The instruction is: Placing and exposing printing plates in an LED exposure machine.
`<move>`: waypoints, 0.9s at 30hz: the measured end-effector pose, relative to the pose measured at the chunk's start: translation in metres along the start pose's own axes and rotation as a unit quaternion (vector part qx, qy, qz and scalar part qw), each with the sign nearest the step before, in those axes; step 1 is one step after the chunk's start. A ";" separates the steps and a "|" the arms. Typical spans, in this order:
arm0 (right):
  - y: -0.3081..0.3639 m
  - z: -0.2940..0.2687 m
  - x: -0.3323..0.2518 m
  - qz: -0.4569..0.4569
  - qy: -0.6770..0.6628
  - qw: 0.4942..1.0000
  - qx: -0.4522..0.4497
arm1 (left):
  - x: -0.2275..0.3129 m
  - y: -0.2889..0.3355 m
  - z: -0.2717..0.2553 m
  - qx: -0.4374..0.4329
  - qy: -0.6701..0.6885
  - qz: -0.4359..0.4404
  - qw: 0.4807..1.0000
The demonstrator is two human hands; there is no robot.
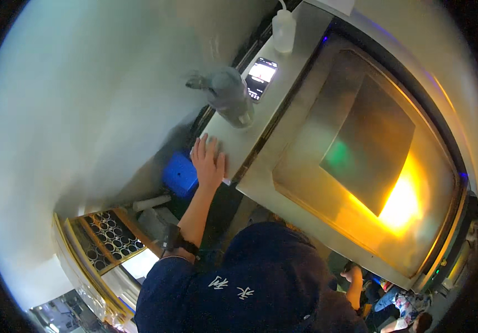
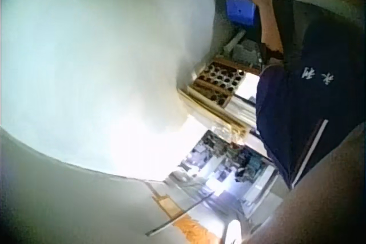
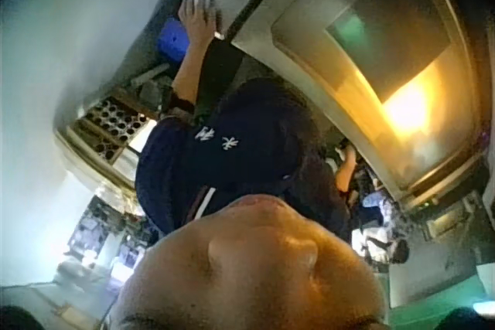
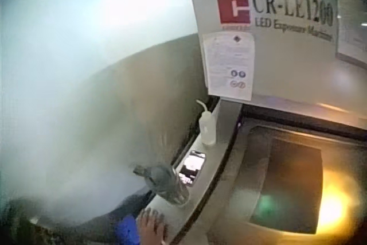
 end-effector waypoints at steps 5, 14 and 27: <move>-0.040 -0.039 -0.011 0.124 0.005 0.962 -0.244 | -0.017 -0.009 0.022 -0.046 -0.073 -0.032 0.996; -0.206 -0.183 -0.098 0.376 0.031 0.902 0.209 | -0.042 0.013 0.042 -0.068 0.029 -0.023 0.997; -0.210 -0.204 -0.154 0.464 -0.131 0.842 0.242 | -0.056 0.062 0.053 -0.176 0.004 0.000 0.984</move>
Point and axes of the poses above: each hand's wrist, its own y-axis away from the middle knuckle, its own z-axis out of the palm, x = y × z, the point moved 10 cm from there along -y, towards the middle knuckle, and after that the axes turned 9 degrees about y, right-handed, at the moved point
